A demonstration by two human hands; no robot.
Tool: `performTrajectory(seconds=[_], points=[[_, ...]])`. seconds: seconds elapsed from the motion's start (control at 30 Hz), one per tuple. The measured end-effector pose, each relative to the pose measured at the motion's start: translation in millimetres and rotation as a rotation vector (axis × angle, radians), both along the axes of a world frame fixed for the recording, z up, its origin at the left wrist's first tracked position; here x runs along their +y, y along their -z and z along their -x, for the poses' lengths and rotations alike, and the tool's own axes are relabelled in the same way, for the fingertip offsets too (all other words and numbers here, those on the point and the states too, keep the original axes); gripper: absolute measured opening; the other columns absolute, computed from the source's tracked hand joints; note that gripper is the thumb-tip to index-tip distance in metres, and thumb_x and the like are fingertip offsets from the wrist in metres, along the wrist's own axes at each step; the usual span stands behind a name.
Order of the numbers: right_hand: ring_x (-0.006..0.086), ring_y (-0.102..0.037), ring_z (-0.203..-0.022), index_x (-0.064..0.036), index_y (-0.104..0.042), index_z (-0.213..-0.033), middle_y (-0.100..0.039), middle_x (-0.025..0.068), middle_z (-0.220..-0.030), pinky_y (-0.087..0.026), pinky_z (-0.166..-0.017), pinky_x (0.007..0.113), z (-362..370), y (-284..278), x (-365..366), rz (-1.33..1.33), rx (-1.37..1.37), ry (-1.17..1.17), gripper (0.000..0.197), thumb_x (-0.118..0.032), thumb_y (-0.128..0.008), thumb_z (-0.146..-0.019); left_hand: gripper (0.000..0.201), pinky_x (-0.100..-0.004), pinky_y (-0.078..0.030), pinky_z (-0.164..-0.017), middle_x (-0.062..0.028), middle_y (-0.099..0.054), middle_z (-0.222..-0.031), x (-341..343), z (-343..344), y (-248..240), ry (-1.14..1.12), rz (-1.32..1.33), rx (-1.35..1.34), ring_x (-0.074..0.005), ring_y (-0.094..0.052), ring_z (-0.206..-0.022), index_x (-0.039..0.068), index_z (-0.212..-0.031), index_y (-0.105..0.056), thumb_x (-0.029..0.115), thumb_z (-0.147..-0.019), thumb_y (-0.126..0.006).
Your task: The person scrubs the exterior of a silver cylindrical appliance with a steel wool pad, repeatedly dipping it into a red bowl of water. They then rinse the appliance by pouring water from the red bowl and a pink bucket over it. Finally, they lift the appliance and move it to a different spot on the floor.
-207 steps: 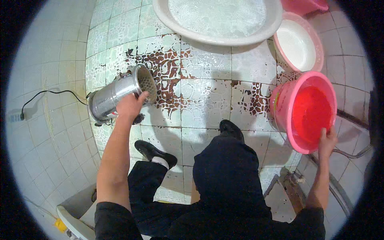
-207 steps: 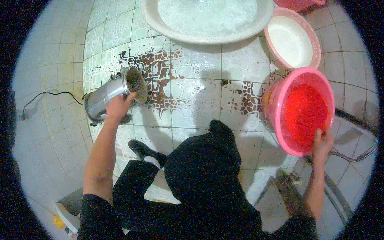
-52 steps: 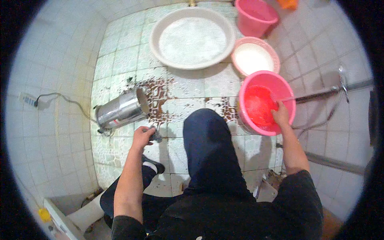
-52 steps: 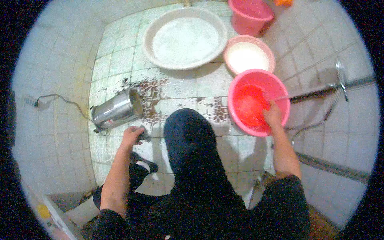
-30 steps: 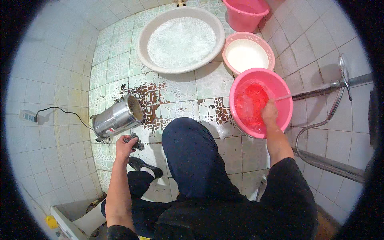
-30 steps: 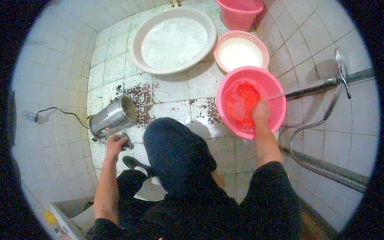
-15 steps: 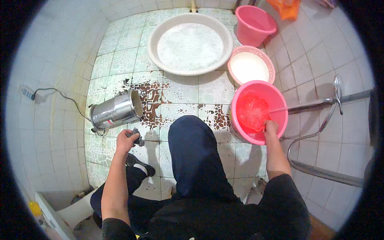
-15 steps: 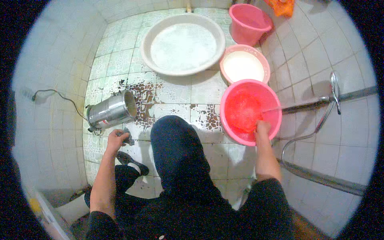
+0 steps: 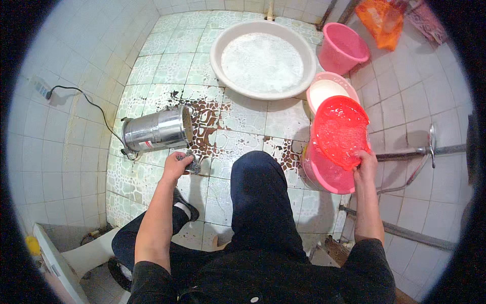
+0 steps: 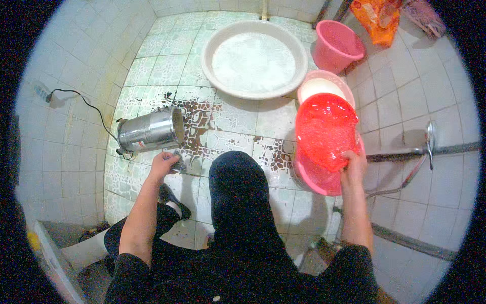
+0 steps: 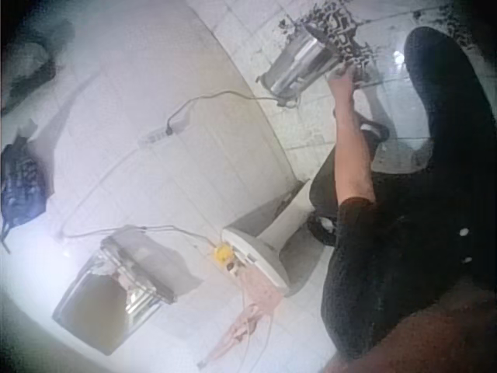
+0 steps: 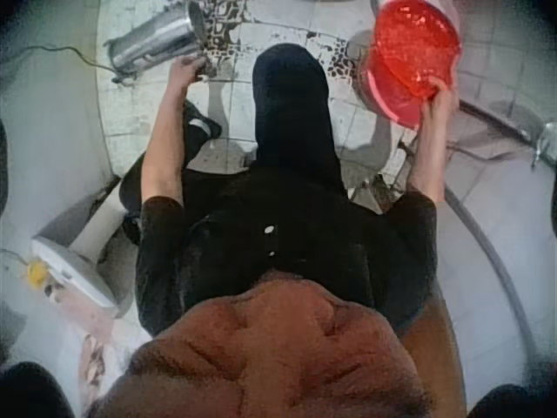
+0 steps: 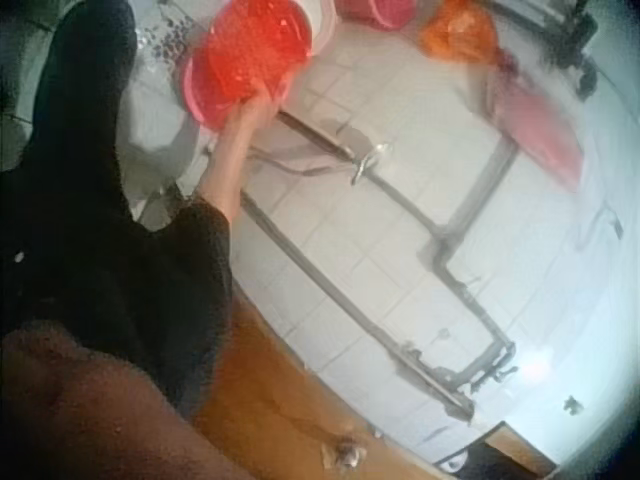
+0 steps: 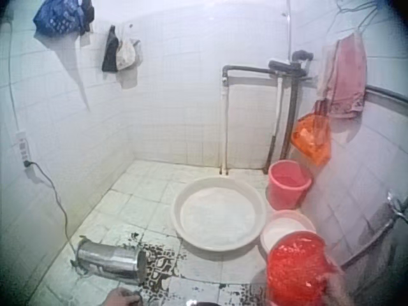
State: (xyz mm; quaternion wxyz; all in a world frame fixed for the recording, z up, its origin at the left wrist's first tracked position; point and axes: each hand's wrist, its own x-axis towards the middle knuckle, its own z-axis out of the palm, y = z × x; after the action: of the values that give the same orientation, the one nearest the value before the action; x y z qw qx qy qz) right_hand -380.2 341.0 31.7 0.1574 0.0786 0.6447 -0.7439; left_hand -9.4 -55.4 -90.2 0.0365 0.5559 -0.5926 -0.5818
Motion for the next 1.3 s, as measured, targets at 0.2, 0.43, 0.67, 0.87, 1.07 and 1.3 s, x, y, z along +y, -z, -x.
performTrajectory(seconds=[0.2,0.43,0.67,0.87,1.07,1.3], points=[[0.0281,-0.065,-0.083,0.0026,-0.05,-0.107,-0.061,0.0155,-0.097,-0.058,-0.069,0.04,-17.1,65.6,-91.8,0.052,-0.09,-0.094,0.042,0.01,-0.057,-0.066,0.023,-0.0317,-0.055,-0.056,-0.0047,-0.062,-0.084,-21.2,12.5,2.8,-0.053,-0.071,0.071,-0.0147,-0.062,-0.072,0.006,-0.095,-0.058,0.021,-0.083,-0.072],[0.0219,-0.06,-0.076,0.0032,-0.054,-0.099,-0.06,0.0114,-0.09,-0.052,-0.065,0.034,-49.0,231.5,-206.9,-0.191,-0.166,-0.379,0.031,0.007,-0.06,-0.07,0.026,-0.0288,-0.055,-0.054,-0.0067,-0.065,-0.087,-36.8,93.7,-11.7,-0.015,-0.021,0.23,-0.0142,-0.065,-0.073,0.004,-0.1,-0.059,0.021,-0.084,-0.072],[0.0148,-0.053,-0.054,-0.0046,-0.051,-0.088,-0.057,0.0065,-0.076,-0.039,-0.039,0.028,-66.0,322.4,-288.0,-0.219,-0.137,-0.486,0.022,0.003,-0.062,-0.07,0.041,-0.039,-0.048,-0.088,-0.0211,-0.059,-0.118,-39.7,176.0,100.4,0.482,0.466,-0.029,-0.0323,-0.059,-0.106,0.0,-0.113,-0.058,0.022,-0.081,-0.071],[0.0285,-0.062,-0.084,-0.0005,-0.053,-0.117,-0.061,0.0165,-0.097,-0.051,-0.069,0.036,-26.3,322.1,-296.0,-0.736,0.504,-0.784,0.044,-0.016,-0.069,-0.079,0.032,-0.0462,-0.042,-0.098,-0.0206,-0.059,-0.115,-29.6,187.6,152.6,1.058,0.528,-0.408,-0.0372,-0.051,-0.117,-0.001,-0.112,-0.059,0.016,-0.084,-0.059],[0.0371,-0.045,-0.125,-0.0128,-0.054,-0.123,-0.046,0.0179,-0.133,-0.038,-0.102,0.051,-66.0,298.5,-330.3,-0.719,1.186,-1.192,0.049,-0.015,-0.069,-0.076,0.017,-0.0598,-0.027,-0.104,-0.0124,-0.065,-0.102,-33.1,161.6,129.2,0.969,0.976,-0.264,-0.0321,-0.053,-0.116,0.005,-0.091,-0.067,0.017,-0.078,-0.063],[0.0383,-0.054,-0.111,-0.011,-0.056,-0.117,-0.053,0.0194,-0.122,-0.046,-0.09,0.051,-64.2,364.2,-353.1,-0.657,1.239,-1.271,0.04,-0.018,-0.065,-0.079,0.062,-0.0513,-0.031,-0.104,-0.0212,-0.048,-0.132,-128.9,60.0,77.9,0.604,1.286,-0.18,-0.043,-0.041,-0.123,0.006,-0.13,-0.045,0.03,-0.079,-0.071]])
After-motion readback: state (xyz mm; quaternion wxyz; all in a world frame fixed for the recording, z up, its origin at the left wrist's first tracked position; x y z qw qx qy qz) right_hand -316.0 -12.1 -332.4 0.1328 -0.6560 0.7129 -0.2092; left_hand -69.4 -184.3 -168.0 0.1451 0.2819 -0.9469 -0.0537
